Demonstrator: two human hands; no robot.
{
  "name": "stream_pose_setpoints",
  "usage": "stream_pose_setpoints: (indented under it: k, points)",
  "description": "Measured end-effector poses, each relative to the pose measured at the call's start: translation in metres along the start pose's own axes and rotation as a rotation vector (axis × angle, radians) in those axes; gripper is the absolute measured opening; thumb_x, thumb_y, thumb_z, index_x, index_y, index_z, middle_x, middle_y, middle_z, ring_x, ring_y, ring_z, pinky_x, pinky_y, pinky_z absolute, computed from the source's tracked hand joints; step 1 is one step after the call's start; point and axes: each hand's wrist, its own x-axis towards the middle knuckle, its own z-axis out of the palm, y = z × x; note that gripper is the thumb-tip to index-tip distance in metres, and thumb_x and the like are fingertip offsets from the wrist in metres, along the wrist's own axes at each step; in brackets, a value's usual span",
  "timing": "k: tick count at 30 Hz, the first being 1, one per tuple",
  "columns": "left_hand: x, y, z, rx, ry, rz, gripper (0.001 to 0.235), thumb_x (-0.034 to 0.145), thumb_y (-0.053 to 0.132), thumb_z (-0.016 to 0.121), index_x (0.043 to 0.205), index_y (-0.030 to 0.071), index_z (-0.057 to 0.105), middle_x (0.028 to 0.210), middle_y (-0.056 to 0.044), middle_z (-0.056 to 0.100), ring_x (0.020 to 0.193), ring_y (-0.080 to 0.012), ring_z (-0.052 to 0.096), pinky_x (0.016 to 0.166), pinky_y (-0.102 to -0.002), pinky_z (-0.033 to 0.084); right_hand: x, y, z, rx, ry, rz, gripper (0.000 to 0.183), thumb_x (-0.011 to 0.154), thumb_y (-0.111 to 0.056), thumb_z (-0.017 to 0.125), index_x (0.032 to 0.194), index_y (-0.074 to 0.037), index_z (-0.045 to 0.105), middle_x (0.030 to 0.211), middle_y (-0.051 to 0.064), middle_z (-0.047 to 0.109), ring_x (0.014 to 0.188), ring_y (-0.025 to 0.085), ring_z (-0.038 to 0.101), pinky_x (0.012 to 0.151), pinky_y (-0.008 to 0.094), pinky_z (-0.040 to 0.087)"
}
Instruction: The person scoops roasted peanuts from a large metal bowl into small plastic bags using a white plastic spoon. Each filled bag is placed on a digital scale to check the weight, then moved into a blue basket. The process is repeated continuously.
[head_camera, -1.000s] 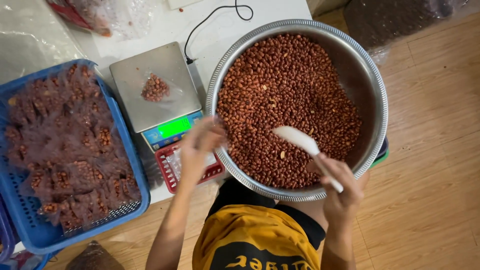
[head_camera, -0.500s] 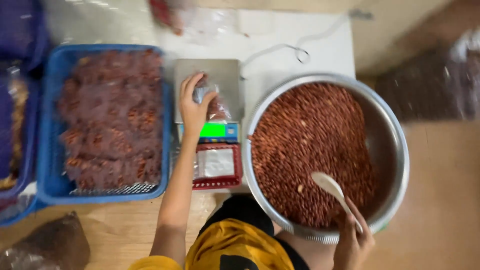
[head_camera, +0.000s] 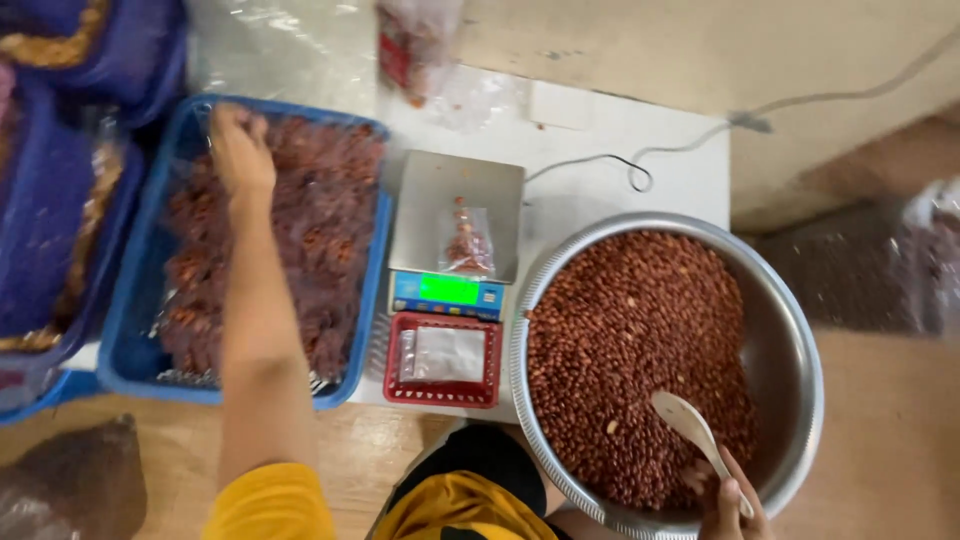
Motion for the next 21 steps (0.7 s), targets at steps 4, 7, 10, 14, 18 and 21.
stream_pose_setpoints:
  k: [4, 7, 10, 14, 18, 21]
  points:
    - [-0.004, 0.017, 0.007, 0.223, -0.420, -0.375, 0.050, 0.107, 0.026, 0.071, 0.138, 0.011, 0.034, 0.138, -0.023, 0.043, 0.123, -0.0498, 0.048, 0.098, -0.069, 0.032, -0.006, 0.004, -0.002, -0.013, 0.087, -0.119, 0.047, 0.109, -0.023, 0.058, 0.139, 0.013, 0.060, 0.095, 0.025, 0.066, 0.080, 0.028, 0.065, 0.083, 0.033, 0.059]
    - [-0.003, 0.068, -0.004, 0.398, -0.525, -0.359, 0.063, 0.108, 0.038, 0.074, 0.147, 0.005, 0.037, 0.149, -0.033, 0.040, 0.136, -0.0589, 0.031, 0.100, -0.084, 0.016, -0.007, 0.011, -0.022, -0.150, 0.165, -0.121, 0.036, 0.114, -0.018, 0.055, 0.137, 0.009, 0.063, 0.094, 0.023, 0.067, 0.079, 0.028, 0.067, 0.082, 0.033, 0.059]
    - [-0.038, 0.160, -0.030, 0.470, -0.576, -0.008, 0.061, 0.103, 0.032, 0.071, 0.147, -0.004, 0.052, 0.145, -0.041, 0.041, 0.129, -0.0618, 0.032, 0.100, -0.079, 0.022, -0.011, -0.011, -0.026, -0.557, 0.308, -0.015, 0.030, 0.117, -0.025, 0.053, 0.133, -0.008, 0.071, 0.092, 0.015, 0.071, 0.091, 0.026, 0.069, 0.085, 0.037, 0.054]
    - [-0.194, 0.224, -0.060, 0.152, -0.950, 0.560, 0.021, 0.095, 0.037, 0.064, 0.098, 0.017, 0.068, 0.093, -0.005, 0.070, 0.067, -0.0285, 0.068, 0.053, -0.044, 0.051, -0.001, -0.008, -0.015, -0.756, 0.201, 0.150, 0.031, 0.106, -0.035, 0.054, 0.123, -0.023, 0.078, 0.108, 0.008, 0.077, 0.102, 0.015, 0.069, 0.084, 0.031, 0.050]
    - [-0.243, 0.276, -0.079, -0.100, -1.243, 0.436, 0.028, 0.079, 0.027, 0.076, 0.099, 0.008, 0.070, 0.104, -0.008, 0.066, 0.100, -0.0312, 0.064, 0.063, -0.048, 0.058, -0.005, -0.010, 0.028, -0.509, 0.127, 0.196, 0.031, 0.102, -0.028, 0.057, 0.115, -0.011, 0.079, 0.103, 0.006, 0.078, 0.102, 0.015, 0.068, 0.090, 0.029, 0.050]
    - [-0.239, 0.294, -0.082, 0.123, -1.495, 0.338, 0.063, 0.063, 0.036, 0.092, 0.117, 0.015, 0.067, 0.115, -0.007, 0.060, 0.109, -0.0344, 0.064, 0.080, -0.048, 0.063, -0.007, -0.034, 0.054, -0.326, 0.101, 0.170, 0.028, 0.103, -0.026, 0.059, 0.108, -0.011, 0.082, 0.078, 0.017, 0.072, 0.082, 0.020, 0.059, 0.086, 0.041, 0.052]
